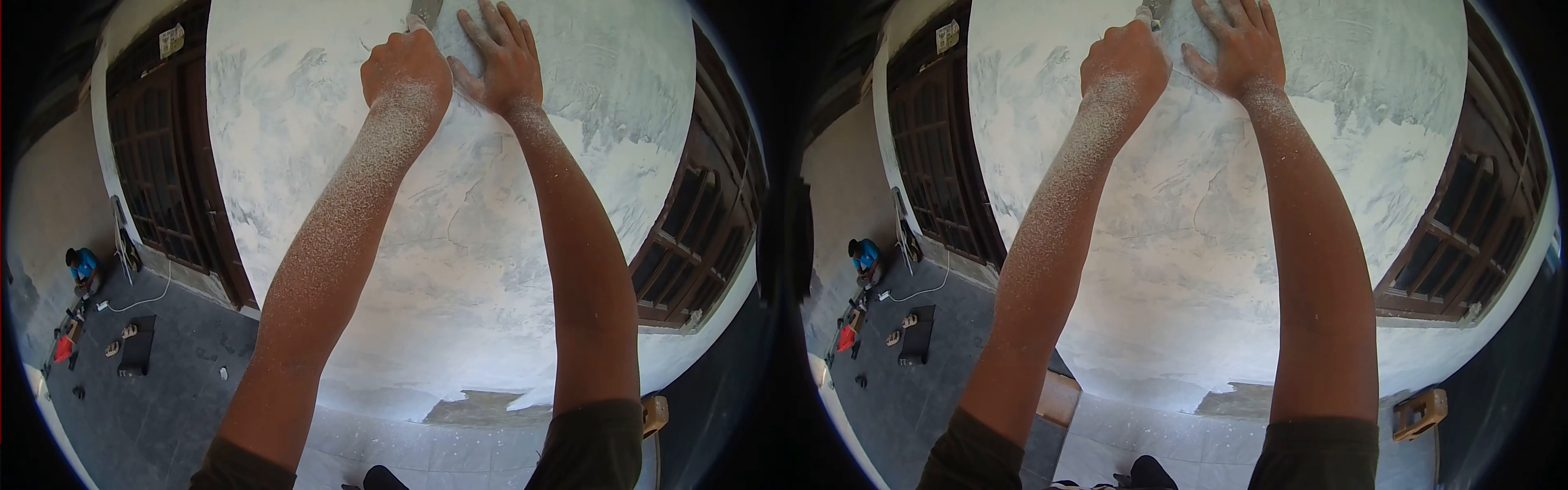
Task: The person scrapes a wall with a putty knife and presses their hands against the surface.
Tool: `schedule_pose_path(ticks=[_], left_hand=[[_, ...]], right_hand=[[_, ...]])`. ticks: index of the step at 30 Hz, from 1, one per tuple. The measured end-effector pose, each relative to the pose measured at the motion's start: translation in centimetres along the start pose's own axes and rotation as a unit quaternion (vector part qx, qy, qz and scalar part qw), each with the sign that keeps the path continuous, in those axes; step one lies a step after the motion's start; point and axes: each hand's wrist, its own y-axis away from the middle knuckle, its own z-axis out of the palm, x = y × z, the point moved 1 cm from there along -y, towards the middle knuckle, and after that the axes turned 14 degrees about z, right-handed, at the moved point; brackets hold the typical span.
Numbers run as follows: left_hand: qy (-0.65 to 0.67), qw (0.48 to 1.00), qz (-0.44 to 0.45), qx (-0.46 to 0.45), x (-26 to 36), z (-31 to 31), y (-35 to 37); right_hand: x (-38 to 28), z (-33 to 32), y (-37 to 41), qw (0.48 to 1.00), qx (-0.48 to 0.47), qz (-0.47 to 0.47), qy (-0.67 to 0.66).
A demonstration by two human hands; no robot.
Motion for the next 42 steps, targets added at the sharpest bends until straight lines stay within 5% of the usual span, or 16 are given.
schedule_pose_path(ticks=[42], left_hand=[[-0.022, 0.999, 0.036, 0.004, -0.6, -0.5, 0.3]], right_hand=[[0.4, 0.5, -0.1, 1.0, 0.009, -0.005, -0.009]])
